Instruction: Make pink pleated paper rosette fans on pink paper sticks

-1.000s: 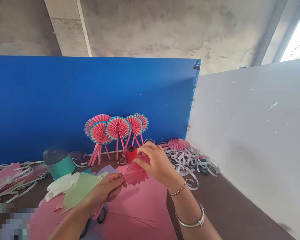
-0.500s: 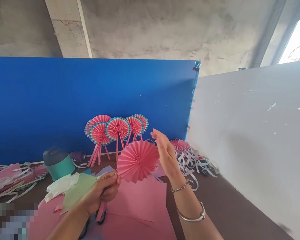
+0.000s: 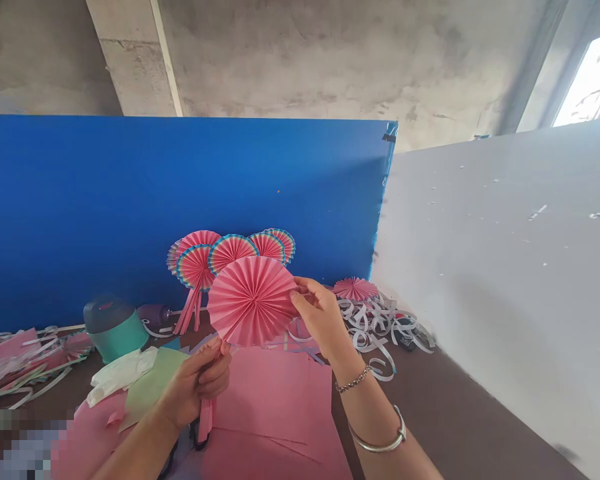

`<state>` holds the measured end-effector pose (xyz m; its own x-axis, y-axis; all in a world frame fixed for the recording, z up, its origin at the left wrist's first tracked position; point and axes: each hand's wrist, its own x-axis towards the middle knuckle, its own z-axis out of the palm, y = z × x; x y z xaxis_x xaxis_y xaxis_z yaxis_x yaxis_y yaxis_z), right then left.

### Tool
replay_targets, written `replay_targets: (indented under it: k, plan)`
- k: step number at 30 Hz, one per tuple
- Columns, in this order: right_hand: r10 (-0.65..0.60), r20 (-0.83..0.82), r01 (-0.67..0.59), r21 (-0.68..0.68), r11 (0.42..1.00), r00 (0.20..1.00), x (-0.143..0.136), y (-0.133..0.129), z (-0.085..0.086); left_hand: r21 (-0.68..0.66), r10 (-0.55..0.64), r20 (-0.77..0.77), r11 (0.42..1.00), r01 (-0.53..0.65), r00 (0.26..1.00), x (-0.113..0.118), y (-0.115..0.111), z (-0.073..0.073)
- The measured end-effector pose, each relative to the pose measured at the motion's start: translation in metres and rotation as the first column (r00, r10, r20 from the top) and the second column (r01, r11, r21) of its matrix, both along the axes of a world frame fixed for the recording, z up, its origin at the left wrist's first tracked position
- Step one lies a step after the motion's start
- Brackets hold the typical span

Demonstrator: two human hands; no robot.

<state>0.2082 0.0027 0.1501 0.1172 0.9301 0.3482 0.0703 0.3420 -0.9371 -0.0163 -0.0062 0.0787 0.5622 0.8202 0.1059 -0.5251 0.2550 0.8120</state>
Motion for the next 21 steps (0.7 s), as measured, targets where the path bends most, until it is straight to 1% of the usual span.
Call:
replay_targets:
  k: [3, 6, 8, 12, 14, 15, 17, 19, 21]
  plan:
    - [0.002, 0.053, -0.003, 0.025, 1.000, 0.999, -0.003, 0.000, -0.004, 0.007, 0.014, -0.018, 1.000, -0.014, 1.000, 0.001, 0.001, -0.003]
    - [0.042, 0.073, -0.045, 0.047, 0.998, 0.996, -0.008, -0.005, -0.002, 0.006, 0.020, -0.021, 1.000, -0.019, 1.000, 0.003, 0.001, -0.003]
    - [0.065, 0.040, -0.066, 0.028, 0.997, 0.997, -0.011, -0.008, 0.001, 0.002, 0.017, -0.013, 1.000, -0.017, 1.000, 0.004, 0.000, -0.002]
    - [0.149, -0.113, -0.153, -0.031, 0.988, 0.982, -0.010, -0.009, 0.005, -0.001, 0.052, 0.005, 0.999, -0.052, 0.999, 0.001, 0.000, 0.000]
    - [0.188, -0.140, -0.194, -0.035, 0.980, 0.972, -0.007, -0.007, 0.005, 0.007, 0.072, 0.012, 0.997, -0.072, 0.997, -0.001, 0.000, 0.000]
    - [0.185, -0.135, -0.192, -0.039, 0.981, 0.974, -0.006, -0.005, 0.004, 0.011, 0.077, 0.013, 0.997, -0.078, 0.997, -0.001, 0.000, 0.000]
    - [0.118, -0.106, -0.124, -0.048, 0.991, 0.987, -0.005, -0.002, 0.000, 0.016, 0.085, 0.002, 0.996, -0.085, 0.996, -0.001, 0.000, 0.001]
    - [-0.006, -0.067, 0.005, -0.021, 1.000, 0.998, -0.005, 0.000, -0.003, 0.024, 0.108, -0.029, 0.994, -0.107, 0.994, 0.001, 0.000, 0.003]
    - [-0.105, -0.018, 0.106, 0.030, 0.994, 0.994, -0.008, -0.001, -0.004, 0.051, 0.177, -0.075, 0.984, -0.174, 0.981, 0.005, -0.002, 0.005]
